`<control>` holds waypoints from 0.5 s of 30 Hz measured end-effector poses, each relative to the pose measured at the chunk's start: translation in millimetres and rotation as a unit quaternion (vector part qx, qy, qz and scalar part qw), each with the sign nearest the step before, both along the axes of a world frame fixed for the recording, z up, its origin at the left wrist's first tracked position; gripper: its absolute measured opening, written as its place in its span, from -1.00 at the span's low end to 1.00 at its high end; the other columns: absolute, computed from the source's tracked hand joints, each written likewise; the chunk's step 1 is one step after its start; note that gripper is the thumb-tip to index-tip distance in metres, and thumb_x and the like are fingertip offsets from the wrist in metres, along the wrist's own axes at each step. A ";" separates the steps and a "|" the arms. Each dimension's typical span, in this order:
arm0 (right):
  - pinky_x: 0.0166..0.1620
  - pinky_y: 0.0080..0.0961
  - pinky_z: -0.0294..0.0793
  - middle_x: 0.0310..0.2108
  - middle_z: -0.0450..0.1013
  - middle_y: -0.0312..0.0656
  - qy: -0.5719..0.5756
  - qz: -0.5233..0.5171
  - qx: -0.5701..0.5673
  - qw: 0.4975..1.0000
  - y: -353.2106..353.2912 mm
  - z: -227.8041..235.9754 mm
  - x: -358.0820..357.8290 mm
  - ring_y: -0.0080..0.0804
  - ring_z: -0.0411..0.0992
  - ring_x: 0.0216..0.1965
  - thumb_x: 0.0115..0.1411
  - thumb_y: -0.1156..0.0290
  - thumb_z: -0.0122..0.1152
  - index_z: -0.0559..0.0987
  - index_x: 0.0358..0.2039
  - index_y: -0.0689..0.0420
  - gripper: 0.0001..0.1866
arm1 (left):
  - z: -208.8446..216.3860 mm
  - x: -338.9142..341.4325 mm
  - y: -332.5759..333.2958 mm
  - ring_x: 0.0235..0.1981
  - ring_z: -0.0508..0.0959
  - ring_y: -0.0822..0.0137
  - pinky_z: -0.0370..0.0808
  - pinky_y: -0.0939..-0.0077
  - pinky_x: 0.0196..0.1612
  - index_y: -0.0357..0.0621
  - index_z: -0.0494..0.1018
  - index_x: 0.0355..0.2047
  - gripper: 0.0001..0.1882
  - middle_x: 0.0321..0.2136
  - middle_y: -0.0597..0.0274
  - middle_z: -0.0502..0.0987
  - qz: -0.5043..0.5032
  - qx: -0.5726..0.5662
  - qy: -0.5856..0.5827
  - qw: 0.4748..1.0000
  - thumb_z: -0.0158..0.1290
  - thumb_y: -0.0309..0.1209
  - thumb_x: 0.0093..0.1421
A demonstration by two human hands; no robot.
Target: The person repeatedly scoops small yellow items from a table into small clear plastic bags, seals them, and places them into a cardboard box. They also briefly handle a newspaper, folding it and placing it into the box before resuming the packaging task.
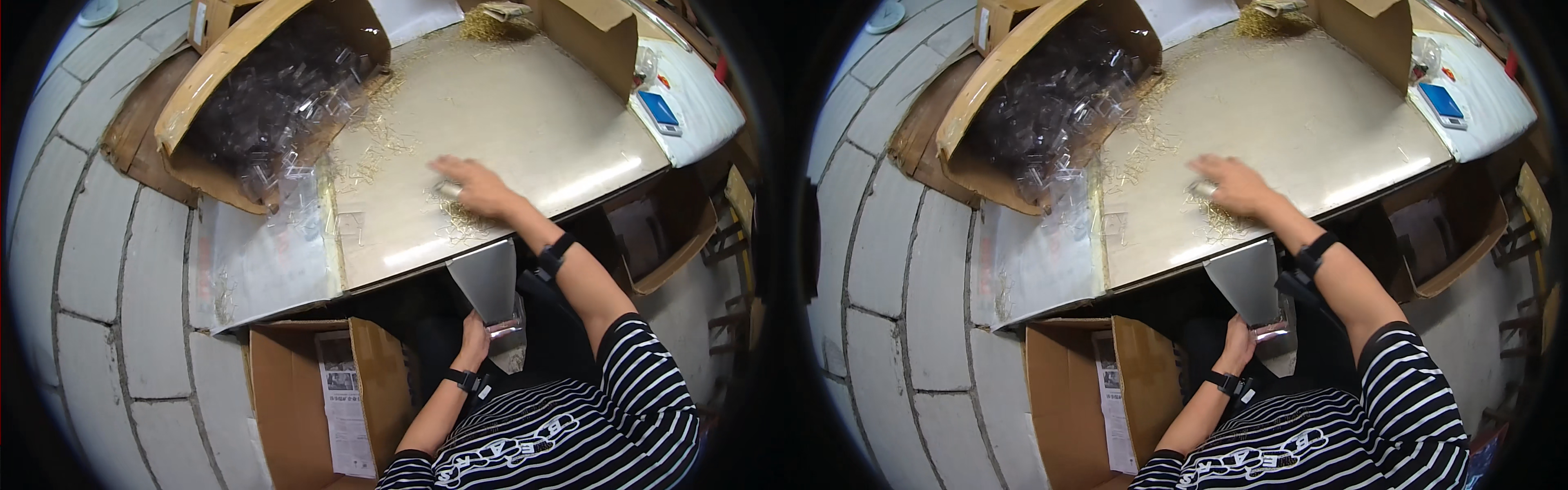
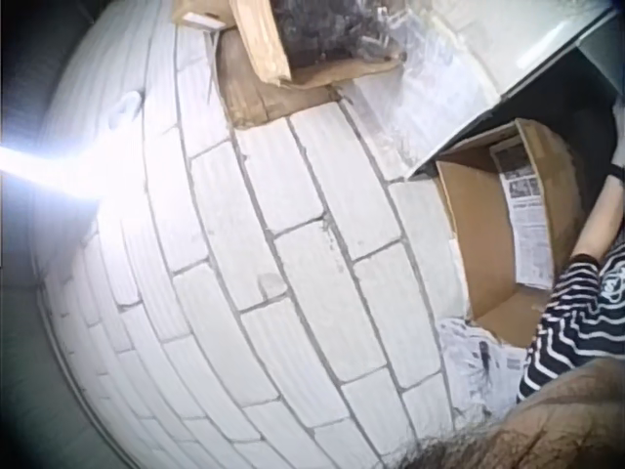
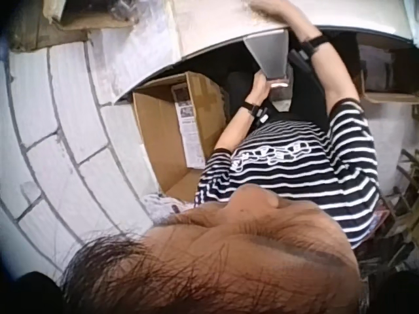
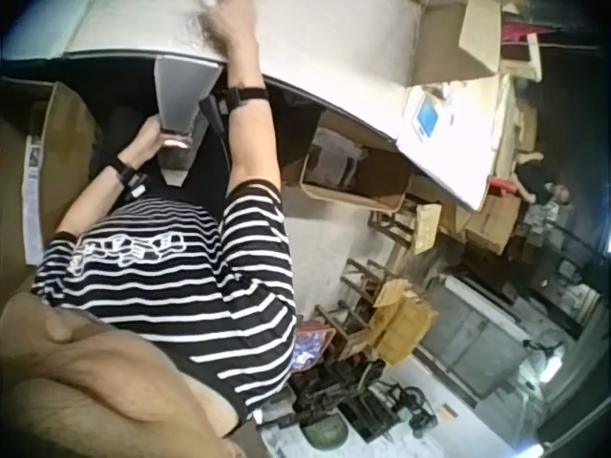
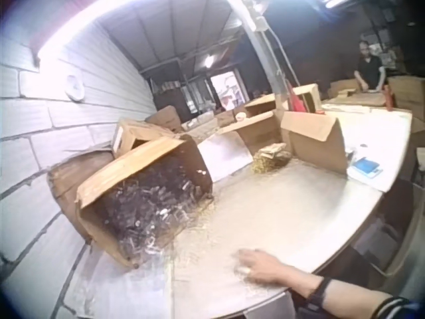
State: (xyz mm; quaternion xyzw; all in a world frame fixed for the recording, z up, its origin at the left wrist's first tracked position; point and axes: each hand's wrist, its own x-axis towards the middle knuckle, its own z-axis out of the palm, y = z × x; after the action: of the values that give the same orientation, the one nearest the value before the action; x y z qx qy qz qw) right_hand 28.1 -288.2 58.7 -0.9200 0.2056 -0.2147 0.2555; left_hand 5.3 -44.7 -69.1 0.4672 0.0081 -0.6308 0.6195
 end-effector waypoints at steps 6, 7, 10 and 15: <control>0.29 -0.25 0.10 0.20 0.24 -0.03 0.008 -0.006 -0.116 0.993 67.5 -28.3 -14.4 -0.14 0.11 0.28 0.17 0.35 0.02 0.40 0.08 0.19 -0.55 | -30.0 7.4 9.0 -0.32 0.63 0.05 0.63 0.25 -0.42 -0.26 0.33 0.00 -0.56 -0.16 0.00 0.52 0.005 0.011 -0.001 1.000 -0.28 -0.15 0.36; 0.28 -0.26 0.11 0.19 0.24 -0.02 0.009 -0.024 -0.121 0.992 77.6 -23.1 -23.9 -0.13 0.12 0.28 0.15 0.39 0.02 0.41 0.06 0.22 -0.56 | -28.9 9.1 9.2 -0.32 0.63 0.04 0.63 0.30 -0.44 -0.28 0.30 0.01 -0.55 -0.17 -0.02 0.52 0.002 -0.001 0.009 1.000 -0.32 -0.16 0.37; 0.27 -0.23 0.13 0.16 0.26 0.02 0.030 -0.023 -0.087 0.995 95.2 -7.2 -56.5 -0.13 0.14 0.26 0.12 0.43 0.04 0.41 0.03 0.28 -0.56 | -23.7 5.7 14.7 -0.29 0.63 -0.04 0.65 0.29 -0.43 -0.30 0.24 0.06 -0.54 -0.13 -0.07 0.50 -0.006 -0.011 0.024 1.000 -0.33 -0.16 0.38; 0.12 -0.32 0.38 0.06 0.39 -0.05 -0.045 0.017 -0.047 0.998 104.5 11.8 -115.4 -0.13 0.32 0.14 0.05 0.61 0.16 0.49 -0.04 0.18 -0.60 | -23.7 0.7 16.7 -0.27 0.60 -0.10 0.63 0.13 -0.25 -0.37 0.26 0.02 -0.55 -0.10 -0.11 0.48 0.041 -0.056 0.039 0.997 -0.30 -0.19 0.39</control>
State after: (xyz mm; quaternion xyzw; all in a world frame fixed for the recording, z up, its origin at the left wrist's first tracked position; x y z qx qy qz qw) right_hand -87.3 -183.7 70.5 -0.9237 0.1680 -0.2608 0.2247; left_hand 5.9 -28.0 -92.8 0.4059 0.0164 -0.6225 0.6689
